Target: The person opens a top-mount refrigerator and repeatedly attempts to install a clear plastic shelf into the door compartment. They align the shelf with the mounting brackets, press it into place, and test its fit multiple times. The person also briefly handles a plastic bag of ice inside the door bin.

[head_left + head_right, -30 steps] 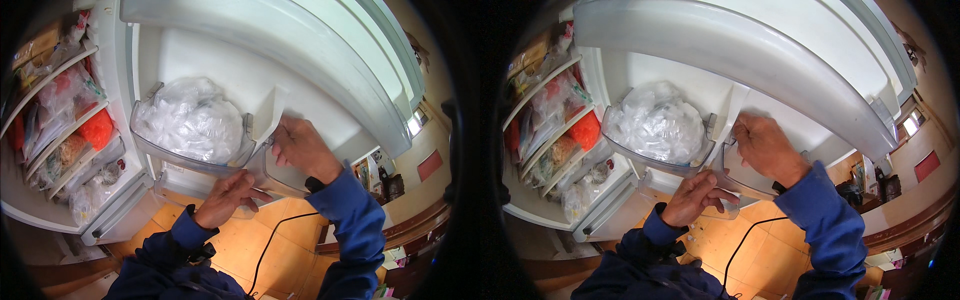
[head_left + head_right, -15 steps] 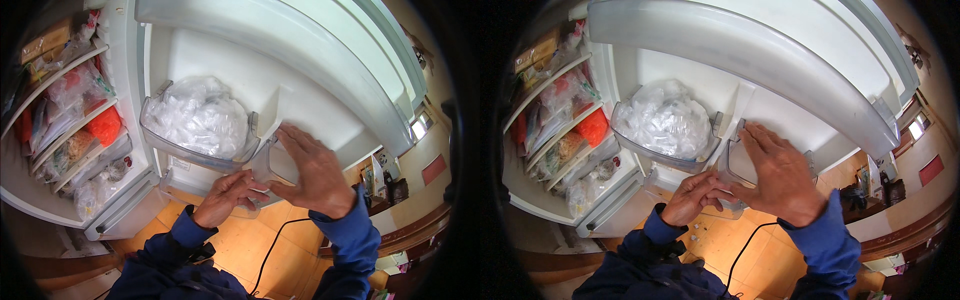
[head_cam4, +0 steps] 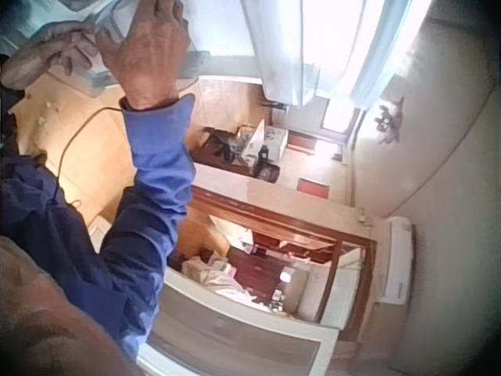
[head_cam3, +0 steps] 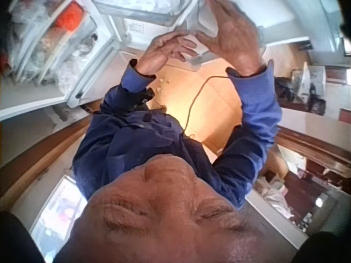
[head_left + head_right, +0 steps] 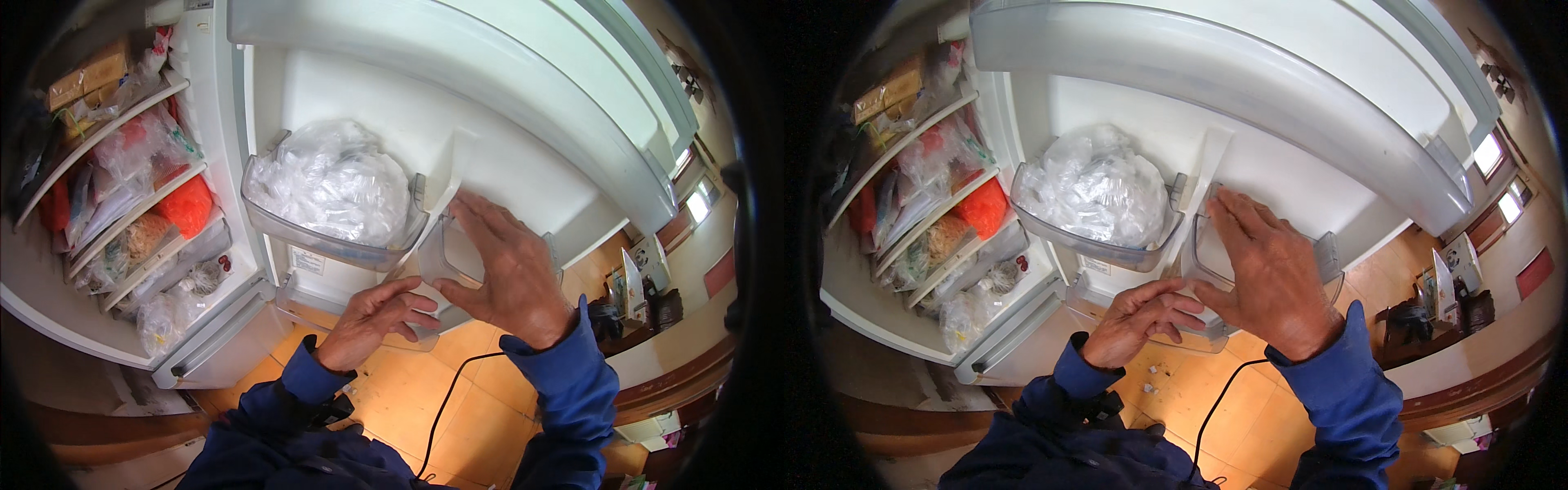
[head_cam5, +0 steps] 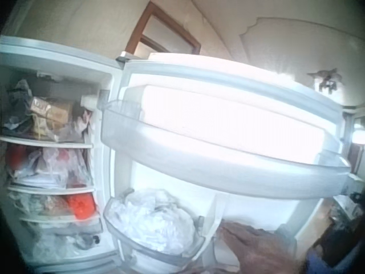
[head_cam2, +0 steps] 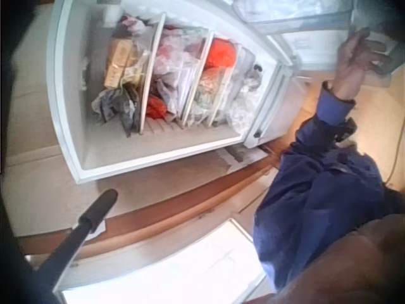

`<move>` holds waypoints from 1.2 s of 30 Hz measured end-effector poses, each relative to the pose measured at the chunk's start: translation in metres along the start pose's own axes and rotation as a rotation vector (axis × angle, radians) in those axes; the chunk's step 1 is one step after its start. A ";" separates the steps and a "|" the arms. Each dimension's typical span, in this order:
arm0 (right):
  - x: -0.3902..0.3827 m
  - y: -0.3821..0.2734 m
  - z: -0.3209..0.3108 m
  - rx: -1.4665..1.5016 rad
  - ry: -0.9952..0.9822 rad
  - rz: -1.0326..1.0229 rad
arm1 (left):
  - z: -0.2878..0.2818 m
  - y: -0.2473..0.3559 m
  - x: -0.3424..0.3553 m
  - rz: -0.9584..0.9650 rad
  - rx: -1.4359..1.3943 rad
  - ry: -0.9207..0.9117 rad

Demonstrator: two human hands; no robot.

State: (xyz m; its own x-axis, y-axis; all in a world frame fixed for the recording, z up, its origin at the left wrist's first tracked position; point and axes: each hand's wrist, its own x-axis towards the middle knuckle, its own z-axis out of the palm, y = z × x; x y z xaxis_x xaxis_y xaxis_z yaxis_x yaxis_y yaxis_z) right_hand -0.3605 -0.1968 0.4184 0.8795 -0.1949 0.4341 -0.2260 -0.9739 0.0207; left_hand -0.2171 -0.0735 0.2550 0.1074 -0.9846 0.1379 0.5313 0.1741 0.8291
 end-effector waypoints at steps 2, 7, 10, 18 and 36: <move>-0.003 -0.002 0.004 0.037 0.010 0.031 | 0.000 0.001 -0.005 -0.005 0.050 0.028; -0.010 0.003 -0.006 -0.102 0.052 0.001 | -0.002 0.001 -0.025 0.072 0.332 0.138; -0.027 -0.007 -0.011 -0.075 0.182 0.016 | -0.005 0.006 -0.044 0.280 0.532 0.210; -0.088 -0.070 0.057 0.575 0.164 0.080 | -0.039 0.054 -0.062 0.538 0.510 0.728; -0.021 -0.073 0.131 1.744 0.163 0.618 | -0.071 0.105 -0.023 0.469 0.381 0.827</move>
State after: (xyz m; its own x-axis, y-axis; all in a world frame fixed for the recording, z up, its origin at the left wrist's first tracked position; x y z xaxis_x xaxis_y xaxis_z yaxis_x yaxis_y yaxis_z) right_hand -0.3072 -0.1371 0.2896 0.7828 -0.6155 0.0921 0.2669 0.1983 -0.9431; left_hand -0.1040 -0.0315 0.3001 0.8582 -0.4746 0.1954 -0.0001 0.3805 0.9248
